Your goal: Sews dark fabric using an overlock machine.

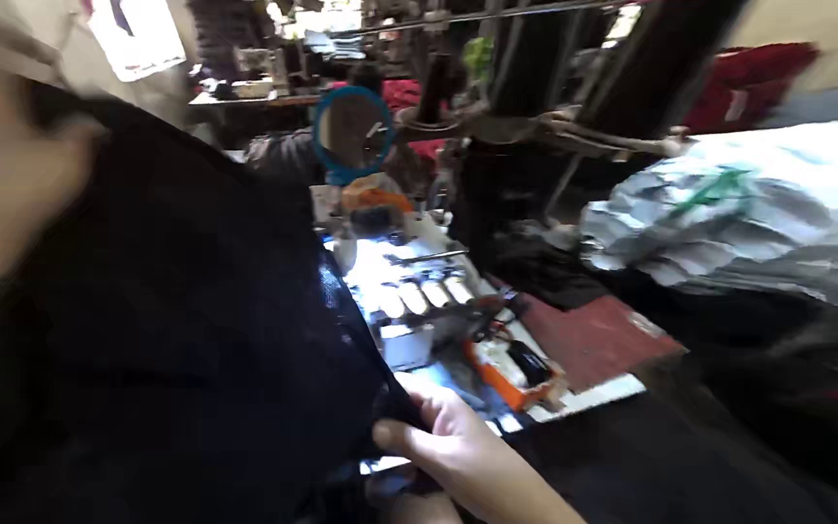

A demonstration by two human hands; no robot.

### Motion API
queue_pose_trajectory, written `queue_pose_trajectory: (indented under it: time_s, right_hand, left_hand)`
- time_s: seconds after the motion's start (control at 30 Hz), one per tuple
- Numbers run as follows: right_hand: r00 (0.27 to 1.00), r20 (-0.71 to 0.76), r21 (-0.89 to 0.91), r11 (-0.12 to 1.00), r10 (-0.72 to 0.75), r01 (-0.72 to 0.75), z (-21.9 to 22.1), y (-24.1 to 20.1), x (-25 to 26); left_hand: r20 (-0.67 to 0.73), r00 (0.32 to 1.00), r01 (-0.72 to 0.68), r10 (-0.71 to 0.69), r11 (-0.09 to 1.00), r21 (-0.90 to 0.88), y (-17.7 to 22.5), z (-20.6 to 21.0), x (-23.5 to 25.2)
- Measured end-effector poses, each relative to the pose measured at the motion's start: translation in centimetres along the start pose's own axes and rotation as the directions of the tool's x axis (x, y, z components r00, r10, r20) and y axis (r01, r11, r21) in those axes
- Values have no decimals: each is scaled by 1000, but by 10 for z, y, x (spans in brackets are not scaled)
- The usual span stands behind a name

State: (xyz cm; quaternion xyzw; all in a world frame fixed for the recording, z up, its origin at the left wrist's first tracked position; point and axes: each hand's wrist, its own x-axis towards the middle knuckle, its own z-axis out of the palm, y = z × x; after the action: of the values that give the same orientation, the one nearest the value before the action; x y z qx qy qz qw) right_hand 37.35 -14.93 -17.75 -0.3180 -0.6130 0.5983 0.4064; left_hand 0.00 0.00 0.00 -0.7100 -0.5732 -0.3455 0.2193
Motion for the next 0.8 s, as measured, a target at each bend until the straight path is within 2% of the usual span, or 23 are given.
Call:
queue_pose_trajectory:
  time_s: [0.1,0.13,0.17,0.2,0.23,0.27,0.37,0.43,0.5,0.57,0.67,0.73,0.8]
  right_hand:
    - [999,-33,-31,999,30,-31,26,26,38]
    - [999,-29,-50,998,36,-38,30,29,44]
    - [999,-20,-66,997,38,-39,31,31,47]
    - [999,-16,-89,995,43,-44,30,33,50]
    - [999,-18,-134,990,50,-52,25,37,50]
    - [997,-23,-194,978,75,-78,19,40,48]
    - [975,-80,-270,937,206,-220,-2,44,32]
    - [956,-143,-193,940,258,-282,-7,46,24]
    - [939,-182,-57,950,292,-307,-5,44,21]
    - [947,-174,7,962,271,-274,-2,45,19]
    - [971,-144,-33,979,192,-199,0,47,18]
    - [986,-137,-88,990,99,-111,-1,52,15]
    - [991,-130,-133,991,11,-28,-3,53,13]
  left_hand:
    - [210,955,-196,208,978,-76,67,19,-70]
    - [285,922,-209,263,956,-205,85,35,-99]
    - [374,875,-178,308,922,-343,102,48,-128]
    - [493,807,-83,326,888,-453,114,56,-152]
    - [591,733,20,337,858,-514,121,61,-169]
    - [617,713,66,333,845,-531,122,66,-182]
    - [552,802,6,228,921,-390,103,81,-202]
    - [548,821,-34,161,972,-234,93,89,-206]
    - [535,835,-25,130,980,-199,97,93,-211]
    - [459,869,-33,184,948,-318,116,93,-218]
    - [344,887,-18,308,767,-641,148,87,-230]
    - [335,896,68,290,657,-751,162,87,-233]
    - [369,903,172,221,602,-780,169,88,-233]
